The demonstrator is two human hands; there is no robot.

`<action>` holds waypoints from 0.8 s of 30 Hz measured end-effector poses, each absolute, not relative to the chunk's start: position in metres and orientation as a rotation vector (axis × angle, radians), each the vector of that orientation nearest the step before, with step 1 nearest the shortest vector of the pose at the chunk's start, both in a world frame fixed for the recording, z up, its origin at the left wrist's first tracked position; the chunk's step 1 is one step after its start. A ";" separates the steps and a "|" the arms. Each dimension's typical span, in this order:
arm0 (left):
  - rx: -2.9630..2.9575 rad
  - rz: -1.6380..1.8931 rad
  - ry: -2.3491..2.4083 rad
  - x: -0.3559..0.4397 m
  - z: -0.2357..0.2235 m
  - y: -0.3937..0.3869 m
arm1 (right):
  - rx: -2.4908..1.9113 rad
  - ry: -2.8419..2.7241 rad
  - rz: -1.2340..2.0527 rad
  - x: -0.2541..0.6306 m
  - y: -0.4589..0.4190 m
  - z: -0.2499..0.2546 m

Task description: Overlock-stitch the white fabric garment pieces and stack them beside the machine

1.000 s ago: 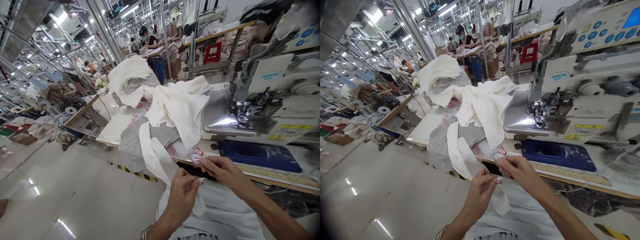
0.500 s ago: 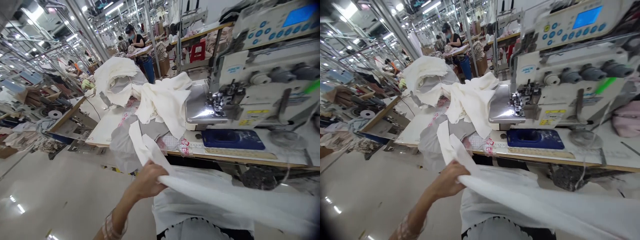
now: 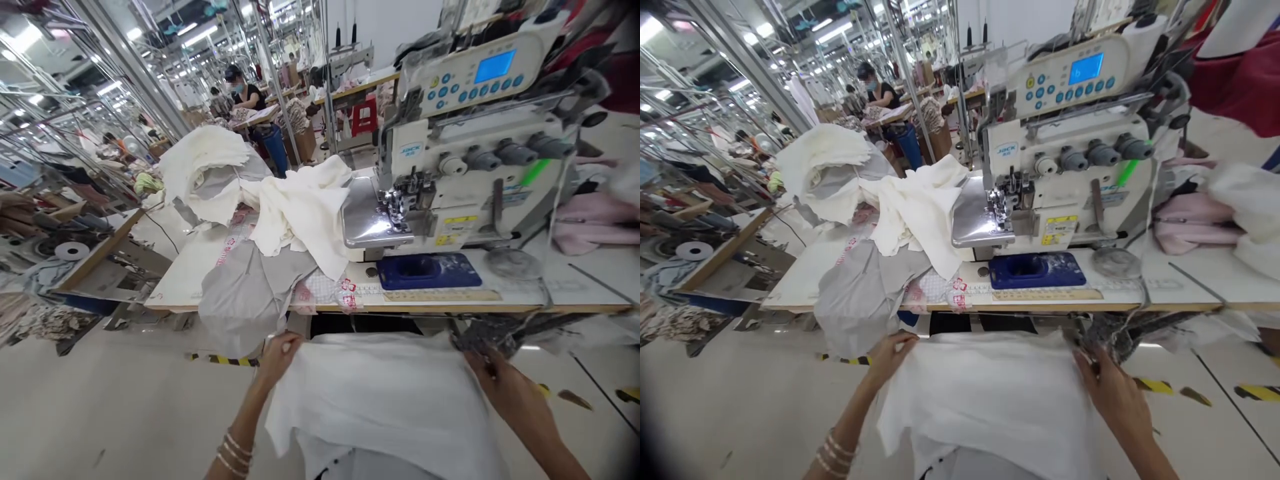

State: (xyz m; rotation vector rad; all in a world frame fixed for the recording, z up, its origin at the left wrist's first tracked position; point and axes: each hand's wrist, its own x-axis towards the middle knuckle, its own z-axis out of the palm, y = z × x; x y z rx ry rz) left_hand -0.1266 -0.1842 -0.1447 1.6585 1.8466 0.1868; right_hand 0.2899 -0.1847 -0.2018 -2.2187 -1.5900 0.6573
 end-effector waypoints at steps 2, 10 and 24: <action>1.679 0.158 1.924 -0.111 -0.154 -0.180 | -2.181 -1.644 0.606 0.269 -0.172 -0.189; 1.777 0.107 1.855 -0.068 -0.080 -0.184 | -1.825 -2.099 0.509 0.117 -0.078 -0.081; 2.267 1.222 1.540 -0.074 0.023 -0.139 | -0.804 -2.346 1.469 0.139 -0.171 -0.049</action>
